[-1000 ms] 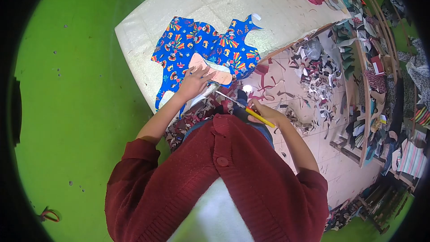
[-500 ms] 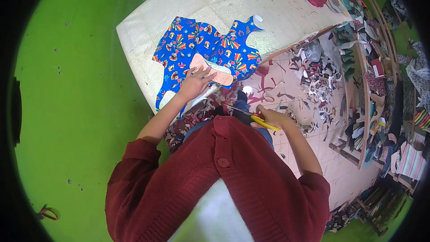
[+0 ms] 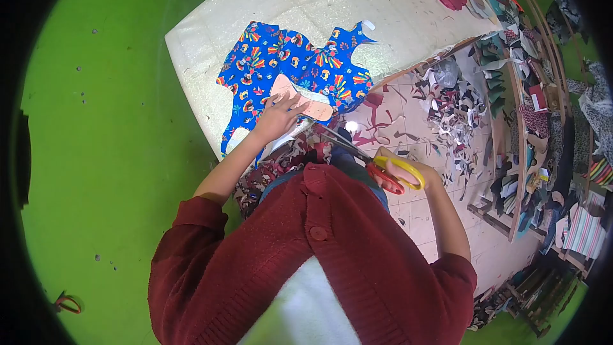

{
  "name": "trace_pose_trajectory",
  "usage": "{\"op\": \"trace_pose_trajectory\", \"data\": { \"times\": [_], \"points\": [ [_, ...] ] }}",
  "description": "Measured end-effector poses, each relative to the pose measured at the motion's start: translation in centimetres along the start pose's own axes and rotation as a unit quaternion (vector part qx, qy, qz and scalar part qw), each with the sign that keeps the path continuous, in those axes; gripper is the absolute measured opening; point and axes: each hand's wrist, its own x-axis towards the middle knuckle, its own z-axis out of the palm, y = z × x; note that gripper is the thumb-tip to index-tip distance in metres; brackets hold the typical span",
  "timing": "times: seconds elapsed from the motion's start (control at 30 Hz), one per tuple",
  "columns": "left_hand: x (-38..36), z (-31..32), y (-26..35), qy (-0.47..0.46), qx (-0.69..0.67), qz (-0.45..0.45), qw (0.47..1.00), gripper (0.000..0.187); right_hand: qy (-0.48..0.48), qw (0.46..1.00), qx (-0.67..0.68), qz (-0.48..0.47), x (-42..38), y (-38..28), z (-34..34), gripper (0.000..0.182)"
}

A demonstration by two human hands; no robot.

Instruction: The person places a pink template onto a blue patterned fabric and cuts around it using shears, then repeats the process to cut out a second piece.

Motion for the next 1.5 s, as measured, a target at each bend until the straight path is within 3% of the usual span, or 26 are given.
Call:
{"op": "trace_pose_trajectory", "data": {
  "times": [0.03, 0.07, 0.2, 0.33, 0.4, 0.53, 0.6, 1.17, 1.5],
  "points": [
    [0.0, 0.1, 0.0, -0.003, -0.003, 0.0, 1.0, 0.046, 0.01, 0.999, 0.027, -0.033, 0.4, 0.2, 0.0, 0.06],
    [0.0, 0.2, -0.1, -0.002, -0.003, 0.0, 1.0, 0.046, -0.047, 0.997, 0.054, 0.02, 0.9, 0.0, -0.7, 0.063],
    [0.0, -0.1, 0.0, -0.002, 0.003, -0.001, 1.0, 0.046, 0.005, 0.994, 0.101, 0.045, 3.2, 1.1, 0.1, 0.062],
    [0.0, 0.1, -0.1, -0.001, 0.001, 0.003, 1.0, 0.046, -0.028, 0.99, 0.132, 0.044, 4.3, 0.8, 0.0, 0.06],
    [0.1, 0.2, -0.1, 0.001, -0.008, 0.005, 1.0, 0.045, 0.029, 0.979, 0.159, 0.126, 5.1, 1.4, 0.3, 0.058],
    [0.0, -0.1, 0.0, 0.002, -0.011, -0.004, 1.0, 0.045, 0.02, 0.98, 0.152, 0.128, 6.5, 2.5, 0.0, 0.059],
    [0.0, -0.1, 0.0, 0.001, -0.01, -0.003, 1.0, 0.045, -0.001, 0.979, 0.191, 0.073, 6.9, 2.9, -0.1, 0.059],
    [-0.1, -0.6, -0.1, -0.029, 0.011, 0.013, 0.999, 0.053, -0.034, 0.958, 0.276, 0.07, 10.8, 4.1, -0.1, 0.063],
    [-0.1, -0.7, -0.1, -0.031, -0.002, 0.004, 1.0, 0.045, -0.019, 0.943, 0.326, 0.056, 10.5, 3.0, 1.0, 0.065]
  ]
}}
